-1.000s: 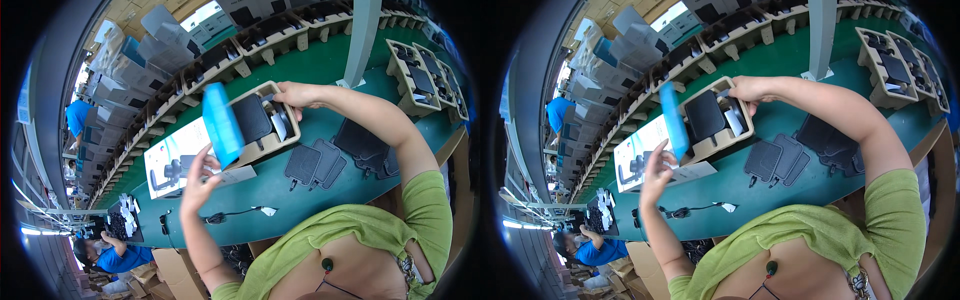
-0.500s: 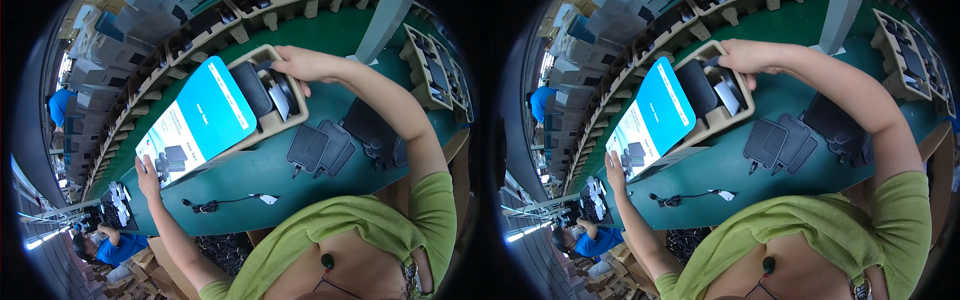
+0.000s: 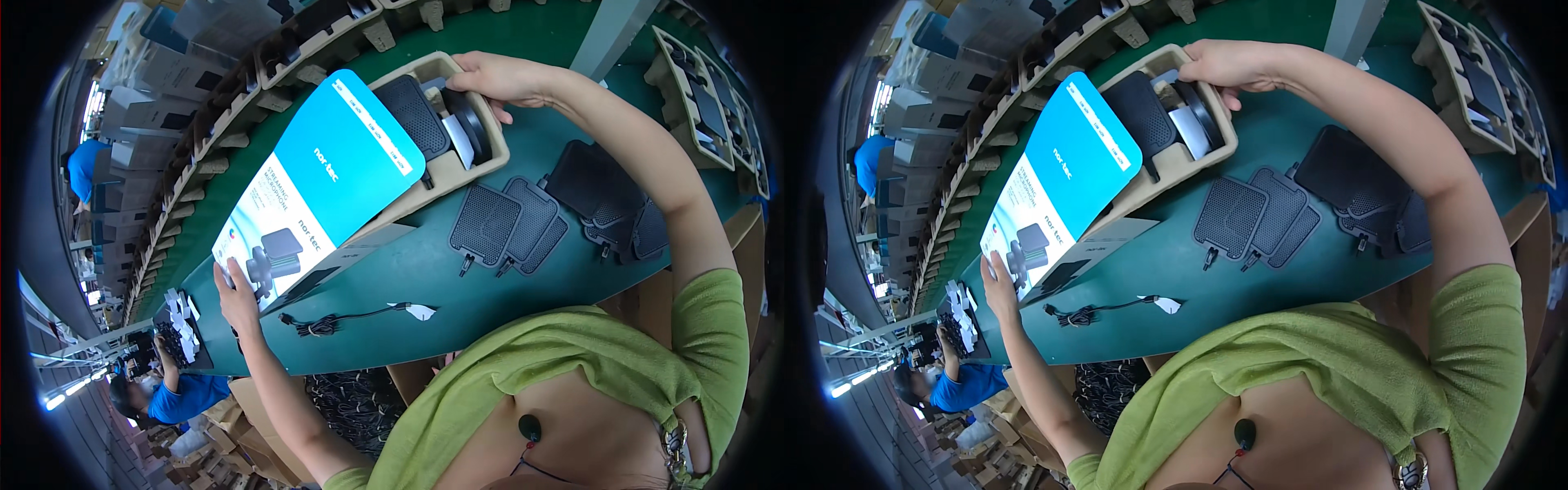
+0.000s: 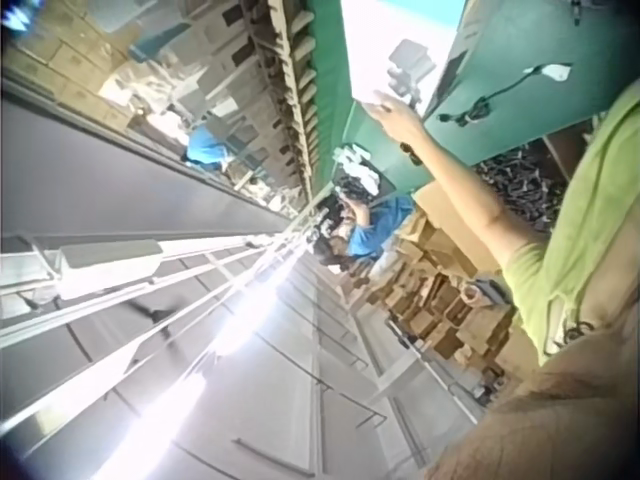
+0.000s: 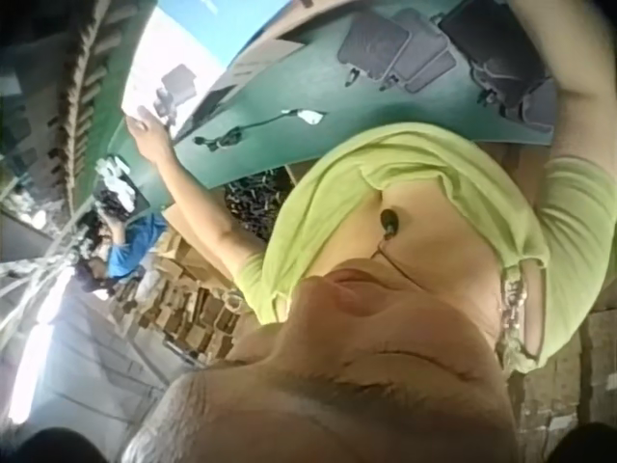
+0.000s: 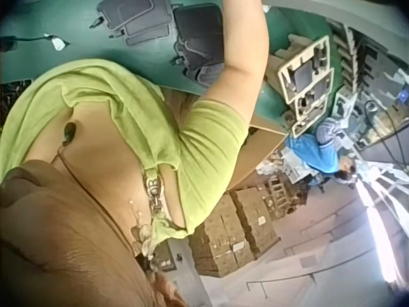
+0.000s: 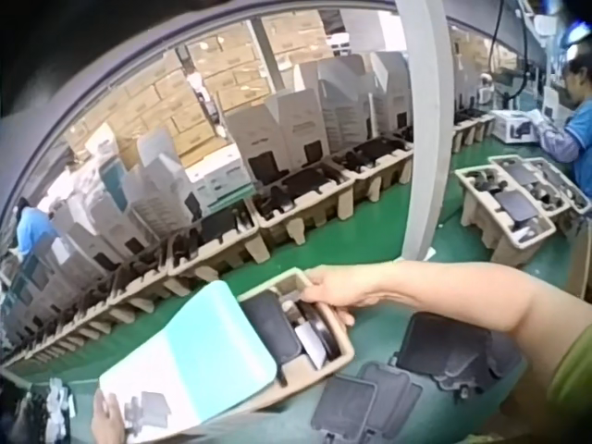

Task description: The person packs microphone accessories by placing pop filters, cables, and packaging inserts into product trays and boxes by hand.

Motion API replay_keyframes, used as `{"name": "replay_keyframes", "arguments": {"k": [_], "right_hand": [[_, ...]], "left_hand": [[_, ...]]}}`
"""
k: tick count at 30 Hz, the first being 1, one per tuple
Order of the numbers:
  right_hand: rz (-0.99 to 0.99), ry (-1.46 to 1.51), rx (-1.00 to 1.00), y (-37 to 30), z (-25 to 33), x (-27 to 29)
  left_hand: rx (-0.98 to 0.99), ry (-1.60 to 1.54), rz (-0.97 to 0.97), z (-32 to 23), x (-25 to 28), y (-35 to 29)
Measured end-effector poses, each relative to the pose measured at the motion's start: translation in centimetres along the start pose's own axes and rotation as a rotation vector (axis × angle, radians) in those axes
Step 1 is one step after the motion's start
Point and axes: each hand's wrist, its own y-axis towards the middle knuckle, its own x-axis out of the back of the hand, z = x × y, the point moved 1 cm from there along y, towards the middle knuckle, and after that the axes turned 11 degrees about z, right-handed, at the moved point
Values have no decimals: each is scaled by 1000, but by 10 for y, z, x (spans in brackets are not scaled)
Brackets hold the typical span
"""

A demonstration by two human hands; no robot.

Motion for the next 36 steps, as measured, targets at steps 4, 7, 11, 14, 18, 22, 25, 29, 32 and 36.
{"name": "replay_keyframes", "arguments": {"k": [4, 7, 11, 14, 18, 22, 25, 29, 32, 36], "right_hand": [[-15, -230, 49, 1, 24, -9], [-36, -333, 27, 3, 39, -18], [-24, -201, 36, -4, 23, -7], [-13, -160, -11, -5, 15, -9], [21, -90, 37, -3, 11, -11], [42, -102, 26, -2, 8, -7], [39, -102, 26, -1, 10, -8], [59, -85, 7, 5, 6, -5], [47, -106, 13, 5, 6, -5], [49, -94, 15, 7, 3, -4]], "left_hand": [[40, -101, 28, -9, 2, -4], [-45, -51, -16, 14, 3, 5], [-700, -77, -107, -72, 1, -38], [-1017, -10, 83, -158, -17, -108], [-882, 154, 25, -178, -31, -114], [-832, -104, 54, -154, -31, -97], [-832, 105, 28, -157, -30, -108], [-859, 289, 51, -170, -29, -113], [-858, 275, 82, -168, -21, -109], [-926, 206, 128, -176, -18, -107]]}}
